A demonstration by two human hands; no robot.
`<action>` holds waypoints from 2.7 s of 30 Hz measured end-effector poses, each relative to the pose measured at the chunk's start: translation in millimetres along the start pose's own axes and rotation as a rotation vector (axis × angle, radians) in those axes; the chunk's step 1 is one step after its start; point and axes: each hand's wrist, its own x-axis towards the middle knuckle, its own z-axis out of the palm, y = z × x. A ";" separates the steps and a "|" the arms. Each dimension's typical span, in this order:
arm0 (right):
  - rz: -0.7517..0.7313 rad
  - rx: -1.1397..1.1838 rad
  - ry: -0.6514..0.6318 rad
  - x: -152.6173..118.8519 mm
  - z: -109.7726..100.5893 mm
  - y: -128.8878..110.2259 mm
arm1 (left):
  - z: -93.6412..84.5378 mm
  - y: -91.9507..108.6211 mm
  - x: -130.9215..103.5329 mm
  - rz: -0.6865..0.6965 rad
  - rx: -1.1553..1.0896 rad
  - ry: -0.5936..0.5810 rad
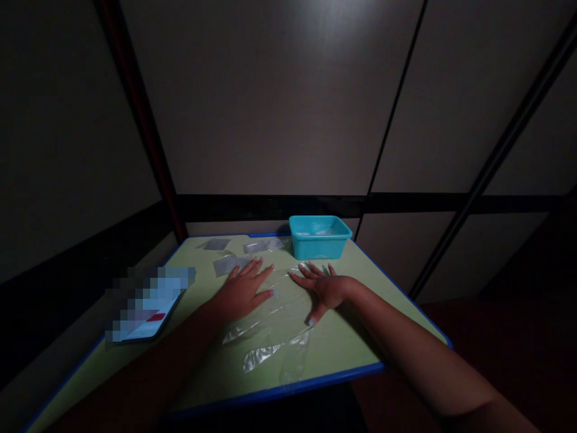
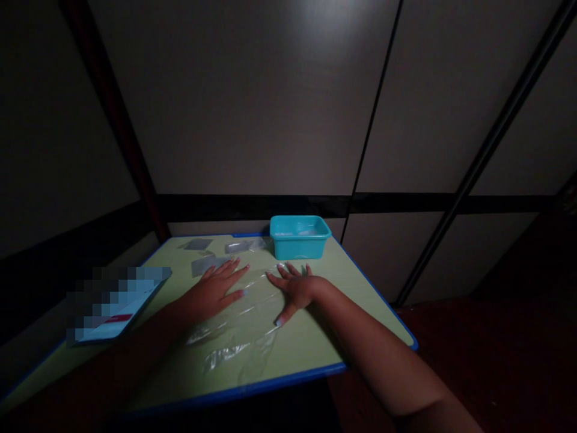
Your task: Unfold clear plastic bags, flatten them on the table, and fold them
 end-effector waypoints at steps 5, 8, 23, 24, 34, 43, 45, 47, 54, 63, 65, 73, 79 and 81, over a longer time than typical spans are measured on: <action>-0.047 -0.004 0.013 1.6 0.8 0.7 | 0.0 -3.4 1.9 -0.033 0.035 0.046; -0.053 0.033 0.049 4.2 2.1 3.0 | -1.1 -3.7 1.8 -0.028 0.042 0.055; -0.241 0.060 0.320 10.0 15.4 -9.7 | 1.3 13.9 -4.9 0.117 -0.071 0.034; -0.249 0.049 0.345 10.9 17.1 -12.1 | 2.1 14.7 -5.2 0.127 -0.070 0.046; -0.194 0.006 0.309 21.2 28.9 -17.6 | 8.8 16.9 -7.6 -0.029 -0.028 -0.179; -0.188 0.016 0.265 17.1 23.9 -19.0 | 8.0 10.1 -6.2 -0.078 -0.010 -0.198; -0.190 0.017 0.260 15.5 23.1 -18.8 | 7.6 9.8 -6.7 -0.084 -0.007 -0.193; -0.190 0.022 0.250 13.5 22.6 -19.2 | 6.5 10.0 -6.8 -0.090 -0.008 -0.176; -0.214 0.040 0.199 7.3 22.5 -24.5 | -1.0 8.7 -1.9 -0.155 -0.012 -0.094; -0.175 0.090 0.195 4.5 17.7 -23.8 | 5.9 1.1 -1.9 0.040 -0.090 -0.191; -0.164 0.097 0.194 3.6 16.2 -22.9 | 6.8 0.3 -1.7 0.034 -0.078 -0.186; -0.058 0.050 0.212 4.9 13.4 -15.8 | 8.3 -1.9 1.4 0.037 -0.080 -0.102; -0.025 0.063 0.157 10.2 12.0 -6.9 | 12.0 -6.4 3.5 0.037 -0.124 -0.165; -0.030 0.077 0.142 11.5 10.9 -2.7 | 13.0 -8.7 4.8 0.015 -0.126 -0.158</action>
